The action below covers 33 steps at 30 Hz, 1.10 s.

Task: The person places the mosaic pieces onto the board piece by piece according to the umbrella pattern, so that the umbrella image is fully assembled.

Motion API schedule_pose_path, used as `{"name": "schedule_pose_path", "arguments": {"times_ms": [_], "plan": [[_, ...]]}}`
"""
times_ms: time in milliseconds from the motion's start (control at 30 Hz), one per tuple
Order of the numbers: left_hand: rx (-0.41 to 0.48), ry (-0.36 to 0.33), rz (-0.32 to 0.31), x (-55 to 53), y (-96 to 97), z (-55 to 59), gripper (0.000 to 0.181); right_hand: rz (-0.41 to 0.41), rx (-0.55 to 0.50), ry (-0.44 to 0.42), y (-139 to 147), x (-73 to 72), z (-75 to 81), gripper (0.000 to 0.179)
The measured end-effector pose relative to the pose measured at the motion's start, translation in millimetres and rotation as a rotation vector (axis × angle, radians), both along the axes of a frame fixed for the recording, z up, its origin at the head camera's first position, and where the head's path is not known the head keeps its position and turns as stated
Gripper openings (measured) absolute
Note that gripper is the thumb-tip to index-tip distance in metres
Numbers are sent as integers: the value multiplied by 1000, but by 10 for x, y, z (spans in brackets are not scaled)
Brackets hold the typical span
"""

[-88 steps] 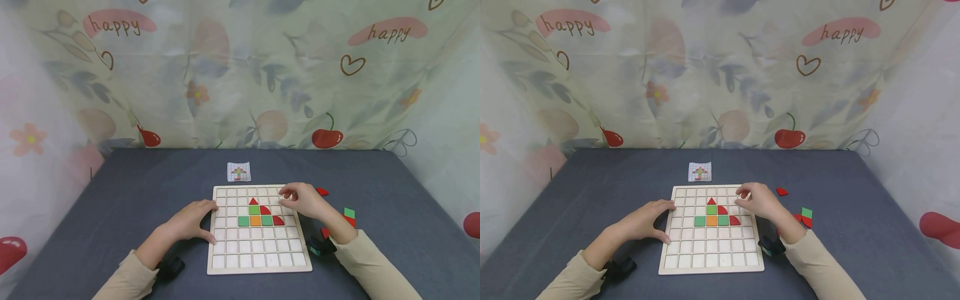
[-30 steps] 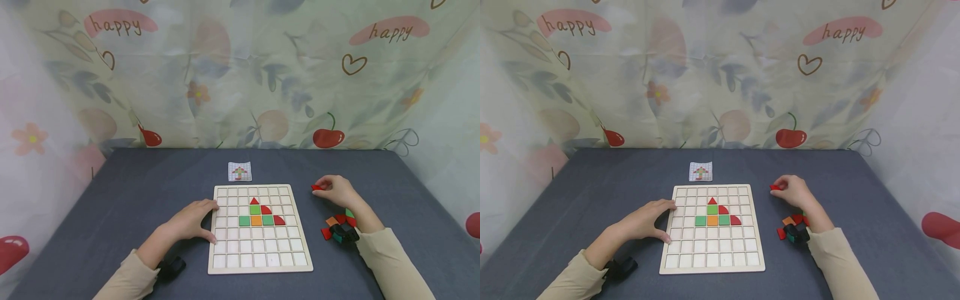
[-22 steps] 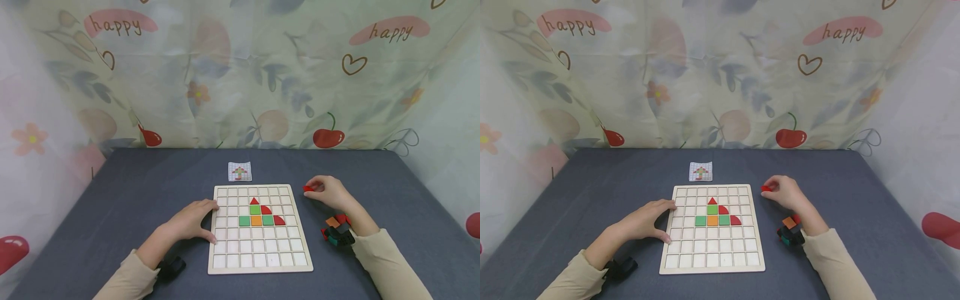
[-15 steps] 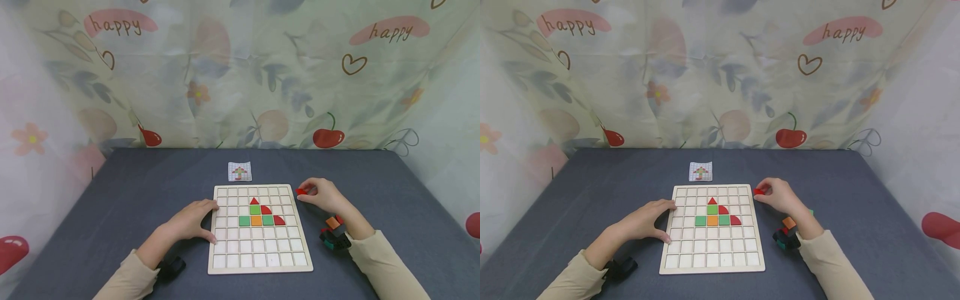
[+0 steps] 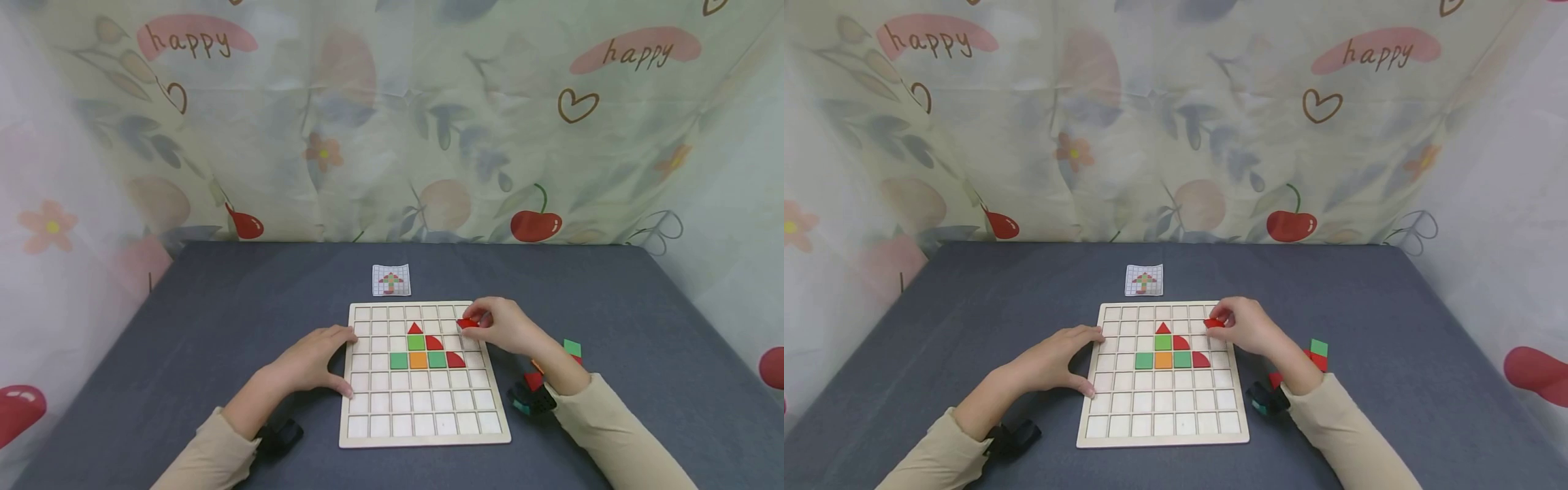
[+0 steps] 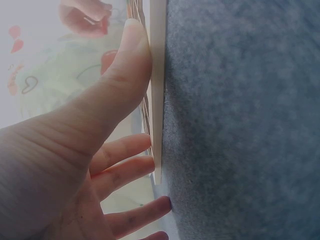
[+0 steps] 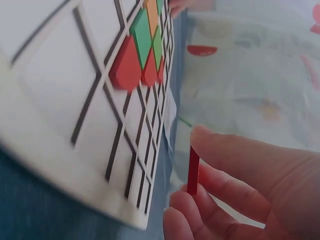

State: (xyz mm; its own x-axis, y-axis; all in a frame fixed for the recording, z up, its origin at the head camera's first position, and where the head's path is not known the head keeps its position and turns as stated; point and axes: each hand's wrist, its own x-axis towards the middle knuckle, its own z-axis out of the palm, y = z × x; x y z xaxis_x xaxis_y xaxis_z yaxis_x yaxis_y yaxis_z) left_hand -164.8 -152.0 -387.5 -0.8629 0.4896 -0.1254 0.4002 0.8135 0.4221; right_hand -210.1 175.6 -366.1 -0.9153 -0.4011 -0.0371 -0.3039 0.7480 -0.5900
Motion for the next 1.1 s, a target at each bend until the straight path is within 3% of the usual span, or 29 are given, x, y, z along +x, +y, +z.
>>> {"name": "schedule_pose_path", "arguments": {"times_ms": [600,933,1100], "plan": [[-7,-8,0,-10,-1,-13,85,197,-7,-38,-501,9,-39,23],[-12,-9,7,-14,4,-13,85,250,32,11,-761,17,-77,22],[-12,-15,9,-14,8,-8,85,235,59,20,-850,15,-84,23]]}}
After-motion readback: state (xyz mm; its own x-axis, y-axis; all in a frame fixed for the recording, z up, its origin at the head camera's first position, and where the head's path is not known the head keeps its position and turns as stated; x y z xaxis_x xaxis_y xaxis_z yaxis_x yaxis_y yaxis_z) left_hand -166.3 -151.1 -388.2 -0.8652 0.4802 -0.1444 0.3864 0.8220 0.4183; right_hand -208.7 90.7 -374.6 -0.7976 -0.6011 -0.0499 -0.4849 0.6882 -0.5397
